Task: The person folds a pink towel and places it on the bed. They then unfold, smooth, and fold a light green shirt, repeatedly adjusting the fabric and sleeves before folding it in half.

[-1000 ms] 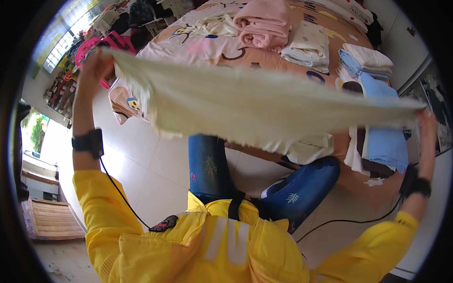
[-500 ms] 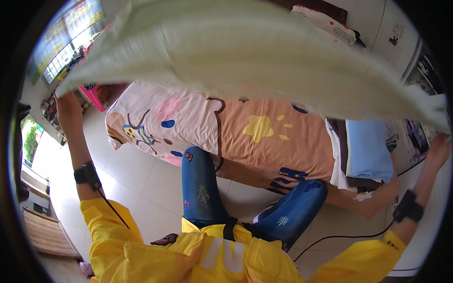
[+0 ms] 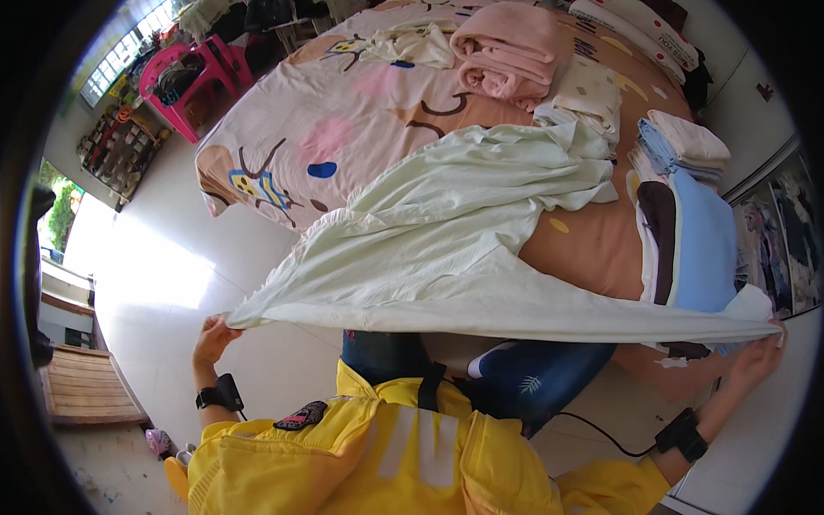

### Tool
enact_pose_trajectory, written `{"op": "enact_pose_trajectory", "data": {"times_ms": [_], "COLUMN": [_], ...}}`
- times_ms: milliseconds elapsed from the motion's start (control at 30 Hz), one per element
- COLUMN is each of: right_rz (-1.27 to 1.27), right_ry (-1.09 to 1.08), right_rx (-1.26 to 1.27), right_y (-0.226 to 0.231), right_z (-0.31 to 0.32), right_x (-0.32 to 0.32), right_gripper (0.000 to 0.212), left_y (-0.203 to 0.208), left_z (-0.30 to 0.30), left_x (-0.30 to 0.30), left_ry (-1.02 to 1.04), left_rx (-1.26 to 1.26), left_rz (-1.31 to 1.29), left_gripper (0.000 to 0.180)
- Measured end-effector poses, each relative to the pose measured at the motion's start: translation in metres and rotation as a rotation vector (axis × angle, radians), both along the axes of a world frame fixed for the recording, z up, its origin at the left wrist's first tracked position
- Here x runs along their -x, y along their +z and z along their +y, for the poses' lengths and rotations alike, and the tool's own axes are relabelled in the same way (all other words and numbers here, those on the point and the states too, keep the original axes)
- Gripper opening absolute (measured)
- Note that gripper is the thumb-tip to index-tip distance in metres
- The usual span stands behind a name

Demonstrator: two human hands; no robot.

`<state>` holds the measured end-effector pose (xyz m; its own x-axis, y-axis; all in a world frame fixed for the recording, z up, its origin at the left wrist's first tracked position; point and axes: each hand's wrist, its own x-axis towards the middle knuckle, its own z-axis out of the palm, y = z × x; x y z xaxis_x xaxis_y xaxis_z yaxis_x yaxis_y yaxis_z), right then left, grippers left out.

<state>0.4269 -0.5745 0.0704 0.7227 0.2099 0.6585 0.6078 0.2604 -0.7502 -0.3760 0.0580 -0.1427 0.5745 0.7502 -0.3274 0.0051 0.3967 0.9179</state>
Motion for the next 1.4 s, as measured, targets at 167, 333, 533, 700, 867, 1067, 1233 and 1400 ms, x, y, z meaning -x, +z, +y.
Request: {"op": "enact_pose_trajectory", "data": {"times_ms": [167, 333, 533, 700, 867, 1067, 1233, 1400], "right_rz": [0.035, -0.154, -0.921, -0.865, -0.998, -0.941, -0.788, -0.846], "right_ry": [0.165, 0.077, -0.324, 0.293, 0.299, 0.158, -0.108, -0.287], "right_rx": [0.425, 0.975, 1.525, 0.944, 0.781, 0.638, 0.692, 0.971], "right_y": [0.025, 0.000, -0.061, -0.119, -0.148, -0.146, -0.130, -0.118], "right_z": [0.074, 0.217, 0.338, 0.422, 0.474, 0.483, 0.448, 0.391], "right_x": [0.024, 0.056, 0.096, 0.178, 0.224, 0.200, 0.139, 0.075], "right_gripper": [0.017, 0.018, 0.035, 0.042, 0.043, 0.030, 0.025, 0.018], "left_y": [-0.022, -0.020, 0.020, 0.023, 0.021, 0.029, 0.031, 0.033], "left_z": [0.007, 0.025, -0.011, -0.024, -0.031, -0.042, -0.030, -0.034], "left_x": [-0.041, -0.151, -0.269, -0.317, -0.328, -0.311, -0.303, -0.301], "left_ry": [-0.273, -0.050, -0.298, -0.252, -0.209, -0.183, -0.152, -0.501], "left_rx": [-0.064, -0.531, -1.173, -1.266, -1.293, -1.327, -1.274, -1.128], "left_rz": [0.770, 0.417, 0.260, 0.280, 0.138, -0.054, -0.009, 0.191], "left_gripper": [0.020, 0.038, 0.064, 0.045, 0.013, 0.015, 0.021, 0.028]}}
